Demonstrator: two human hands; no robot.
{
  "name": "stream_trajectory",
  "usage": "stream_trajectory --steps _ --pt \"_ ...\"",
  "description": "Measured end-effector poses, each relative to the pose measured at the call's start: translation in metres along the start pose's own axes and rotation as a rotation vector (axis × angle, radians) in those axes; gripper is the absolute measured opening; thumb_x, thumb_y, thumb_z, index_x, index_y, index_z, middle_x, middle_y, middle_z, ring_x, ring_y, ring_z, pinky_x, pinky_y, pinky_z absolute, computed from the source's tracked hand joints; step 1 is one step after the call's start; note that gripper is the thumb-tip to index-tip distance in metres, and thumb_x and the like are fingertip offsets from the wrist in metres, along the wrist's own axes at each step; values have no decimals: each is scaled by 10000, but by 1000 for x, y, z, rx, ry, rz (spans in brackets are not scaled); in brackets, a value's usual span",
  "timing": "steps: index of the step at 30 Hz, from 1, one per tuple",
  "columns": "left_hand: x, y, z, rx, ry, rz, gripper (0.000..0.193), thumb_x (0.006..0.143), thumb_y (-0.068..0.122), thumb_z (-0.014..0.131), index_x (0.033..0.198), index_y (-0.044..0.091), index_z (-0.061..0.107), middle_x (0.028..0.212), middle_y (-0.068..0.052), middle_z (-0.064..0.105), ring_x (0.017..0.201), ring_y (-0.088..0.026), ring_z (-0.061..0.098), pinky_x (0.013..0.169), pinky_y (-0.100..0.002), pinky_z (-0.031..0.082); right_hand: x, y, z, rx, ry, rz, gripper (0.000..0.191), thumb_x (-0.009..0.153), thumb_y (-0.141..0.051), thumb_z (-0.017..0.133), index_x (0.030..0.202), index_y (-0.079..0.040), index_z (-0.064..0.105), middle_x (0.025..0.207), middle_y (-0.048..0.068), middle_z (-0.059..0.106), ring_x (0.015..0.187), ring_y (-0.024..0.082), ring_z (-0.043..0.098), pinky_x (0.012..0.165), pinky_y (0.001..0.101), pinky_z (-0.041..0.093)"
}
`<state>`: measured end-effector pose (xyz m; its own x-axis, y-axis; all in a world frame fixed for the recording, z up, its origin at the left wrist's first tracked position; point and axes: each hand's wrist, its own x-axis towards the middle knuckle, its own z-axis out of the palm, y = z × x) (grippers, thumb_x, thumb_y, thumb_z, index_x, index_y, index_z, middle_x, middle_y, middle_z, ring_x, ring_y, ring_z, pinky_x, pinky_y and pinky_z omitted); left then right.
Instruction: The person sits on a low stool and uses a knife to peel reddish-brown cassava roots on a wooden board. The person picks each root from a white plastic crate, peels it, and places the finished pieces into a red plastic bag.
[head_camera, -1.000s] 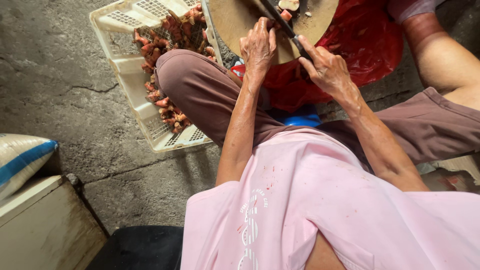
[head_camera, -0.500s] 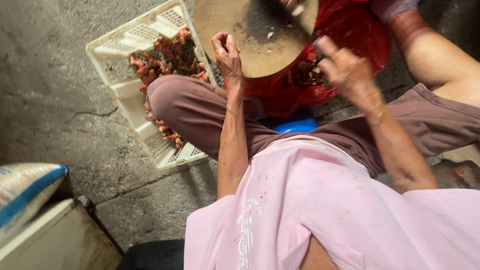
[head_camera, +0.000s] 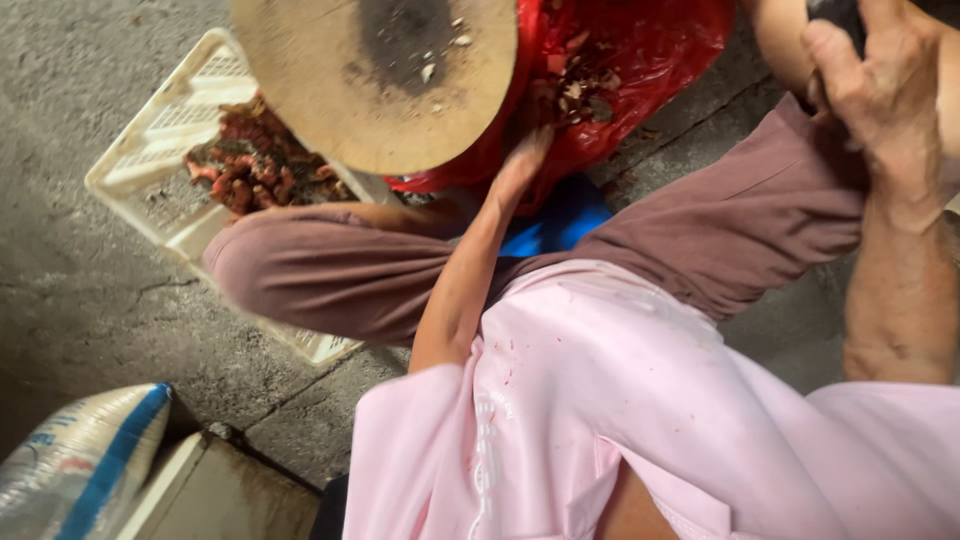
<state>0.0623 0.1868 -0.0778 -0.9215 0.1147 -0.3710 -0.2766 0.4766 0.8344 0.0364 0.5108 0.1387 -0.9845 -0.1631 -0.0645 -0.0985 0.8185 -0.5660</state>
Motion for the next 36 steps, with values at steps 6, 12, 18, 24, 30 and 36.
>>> stream_trajectory --steps 6,12,18,24,30,36 --pt "65 -22 38 299 97 95 204 963 209 600 1097 58 637 967 -189 682 909 -376 662 792 -457 527 0 0 25 310 -34 293 469 1197 -139 646 1628 -70 472 855 124 661 713 173 671 644 296 534" --pt "85 -34 42 321 114 126 141 960 187 609 1027 72 653 916 -157 686 856 -331 678 767 -419 553 13 -6 29 343 -48 289 498 1216 -163 653 1658 -98 432 912 132 688 711 180 671 669 298 549" --pt "83 -42 35 -159 25 -11 159 1017 209 616 943 71 636 821 -78 630 716 -212 593 662 -352 492 12 -16 29 300 -88 277 451 1215 -202 649 1612 -77 476 816 115 652 703 195 672 650 306 534" --pt "19 -12 2 -842 -367 -454 295 1048 361 612 1114 82 679 826 21 633 642 -63 537 600 -242 489 14 -22 33 348 -124 278 409 1192 -196 623 1571 -80 524 796 83 640 661 167 655 603 286 526" --pt "22 67 -18 -1106 -407 -234 418 949 355 653 1300 138 584 936 -17 684 710 -113 630 608 -280 502 2 0 37 468 -4 275 321 1188 -163 602 1470 -16 551 862 80 649 672 169 646 586 281 515" --pt "78 120 -41 -702 -160 151 384 1057 333 598 1282 22 597 1139 -101 671 985 -209 698 860 -355 591 7 5 27 318 137 183 358 1122 -171 541 1444 -15 526 916 106 690 703 176 700 633 284 556"
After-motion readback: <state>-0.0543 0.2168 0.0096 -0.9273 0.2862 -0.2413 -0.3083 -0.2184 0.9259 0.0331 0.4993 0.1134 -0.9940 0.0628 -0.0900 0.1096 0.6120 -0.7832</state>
